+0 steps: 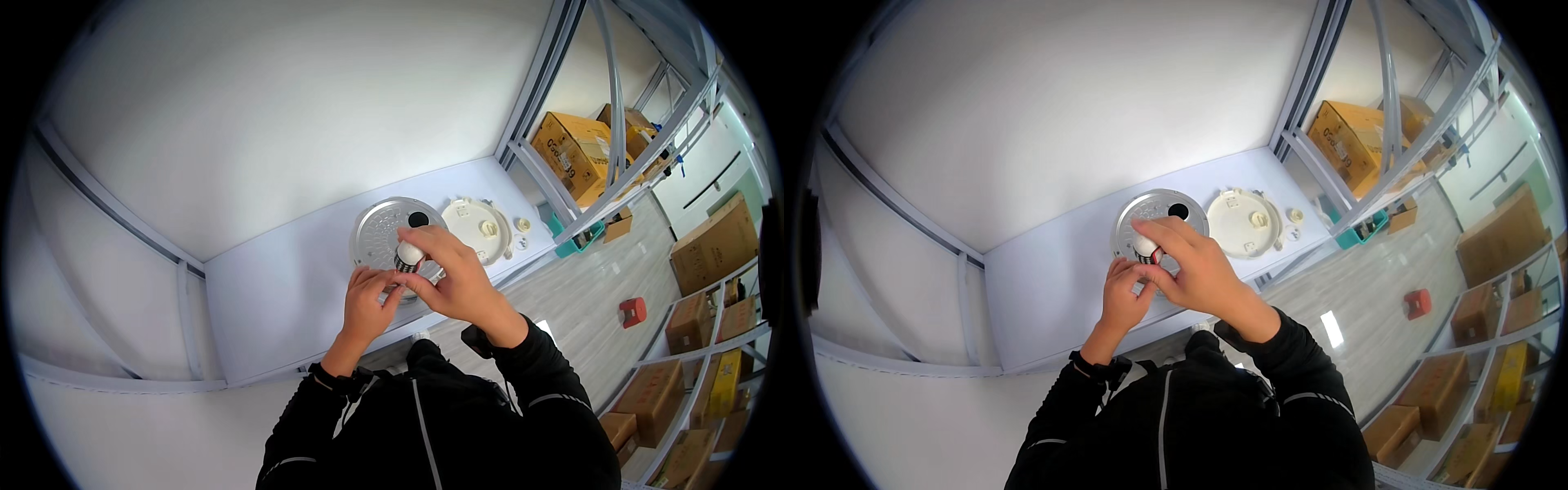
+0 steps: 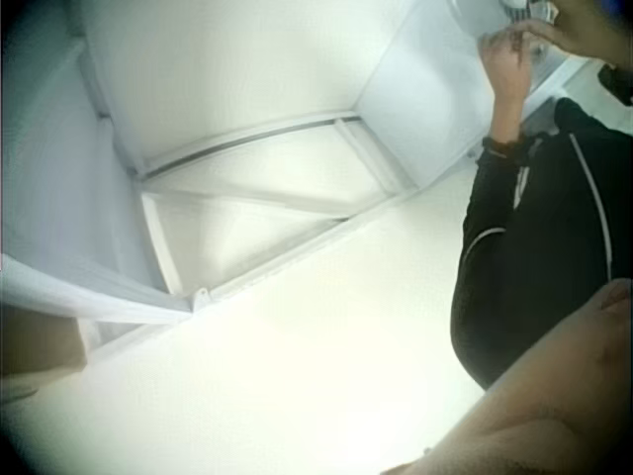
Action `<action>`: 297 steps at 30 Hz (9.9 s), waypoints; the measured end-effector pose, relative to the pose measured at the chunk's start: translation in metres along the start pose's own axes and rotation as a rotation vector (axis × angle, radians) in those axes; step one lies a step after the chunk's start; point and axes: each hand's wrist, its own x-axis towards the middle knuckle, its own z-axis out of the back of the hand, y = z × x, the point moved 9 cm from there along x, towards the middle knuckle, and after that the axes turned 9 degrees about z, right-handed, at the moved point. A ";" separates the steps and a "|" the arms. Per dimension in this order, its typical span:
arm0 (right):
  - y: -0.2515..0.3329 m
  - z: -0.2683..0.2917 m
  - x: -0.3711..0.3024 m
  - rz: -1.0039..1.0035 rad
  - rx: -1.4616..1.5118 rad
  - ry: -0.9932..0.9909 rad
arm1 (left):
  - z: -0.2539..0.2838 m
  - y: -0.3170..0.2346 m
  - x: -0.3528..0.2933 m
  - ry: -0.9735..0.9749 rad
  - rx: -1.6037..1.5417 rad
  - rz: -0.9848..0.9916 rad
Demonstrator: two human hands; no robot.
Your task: The person uses a screwdriver to tighten screws on a white cylindrical appliance and its lid. They repeatedly insert and remove the lid, adjust the screwdriver, and secure fasteners on both the body and the lid while working on a white table.
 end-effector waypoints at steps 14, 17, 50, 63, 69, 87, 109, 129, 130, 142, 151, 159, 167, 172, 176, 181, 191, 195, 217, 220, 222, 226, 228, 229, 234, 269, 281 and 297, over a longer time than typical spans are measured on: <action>0.001 0.004 -0.004 0.027 -0.160 -0.006 | -0.002 0.004 0.005 0.114 -0.044 0.141; 0.005 0.010 0.000 0.044 -0.133 -0.063 | -0.002 0.001 0.006 0.142 -0.034 0.188; -0.047 -0.009 -0.070 -0.430 -0.002 0.370 | 0.004 -0.023 0.005 -0.075 0.214 -0.072; -0.091 -0.037 -0.095 -0.428 0.074 0.379 | -0.006 -0.031 0.011 -0.133 0.265 0.045; -0.100 -0.034 -0.097 -0.488 0.090 0.312 | 0.021 0.007 0.016 -0.160 0.259 0.146; -0.123 -0.024 -0.100 -0.563 0.130 0.284 | -0.005 0.011 0.045 0.051 0.352 0.292; -0.057 0.056 -0.042 -0.216 0.372 -0.412 | 0.015 -0.017 0.026 -0.082 0.022 0.058; -0.056 0.028 -0.036 -0.207 0.490 -0.431 | 0.036 0.002 0.016 -0.186 -0.184 0.090; -0.056 0.028 -0.035 -0.208 0.494 -0.430 | 0.037 0.002 0.016 -0.190 -0.193 0.086; -0.055 0.024 -0.027 -0.240 0.488 -0.371 | 0.043 0.010 0.013 -0.203 -0.253 0.105; -0.057 0.023 -0.025 -0.318 0.468 -0.283 | 0.033 0.008 0.013 -0.138 -0.229 0.089; -0.058 0.020 -0.036 -0.283 0.320 -0.242 | 0.014 -0.013 0.025 -0.013 0.101 -0.040; -0.057 0.014 -0.040 -0.266 0.282 -0.186 | 0.008 -0.002 0.017 0.020 0.196 -0.011; -0.059 0.010 -0.041 -0.271 0.257 -0.160 | 0.000 0.013 0.013 0.008 0.157 0.039; -0.059 0.009 -0.039 -0.266 0.258 -0.158 | 0.000 0.013 0.014 0.004 0.133 0.041; -0.059 0.007 -0.038 -0.257 0.244 -0.138 | -0.001 0.017 0.013 0.016 0.102 0.083; -0.062 0.002 -0.035 -0.301 0.252 -0.109 | 0.002 0.018 0.012 0.007 0.069 0.080; -0.052 0.002 -0.024 -0.173 0.101 -0.073 | 0.000 0.018 0.012 0.002 0.070 0.088; -0.027 -0.007 0.004 -0.025 -0.082 0.086 | -0.005 0.021 0.007 -0.052 0.083 0.102; -0.018 -0.005 0.017 0.039 0.004 -0.041 | -0.006 0.023 0.007 -0.051 0.073 0.126; -0.021 -0.005 0.017 0.027 0.085 -0.078 | -0.006 0.021 0.006 -0.056 0.070 0.124; -0.029 -0.011 0.002 -0.031 0.020 0.032 | -0.003 0.017 0.009 -0.066 0.066 0.120; -0.026 -0.011 0.000 -0.021 -0.088 0.073 | -0.002 0.016 0.008 -0.076 0.060 0.105; -0.021 -0.010 0.003 -0.017 -0.123 0.078 | -0.002 0.017 0.008 -0.082 0.058 0.097; -0.009 -0.010 0.016 0.019 0.104 -0.143 | -0.006 0.020 0.005 -0.095 0.074 0.112; -0.004 -0.010 0.009 -0.004 0.048 0.026 | -0.008 0.004 -0.002 -0.178 0.184 0.075; -0.006 -0.011 0.010 -0.052 0.117 -0.009 | -0.007 0.003 -0.002 -0.180 0.202 0.081; -0.013 -0.008 0.007 0.034 0.032 0.054 | -0.006 0.002 0.000 -0.170 0.173 0.100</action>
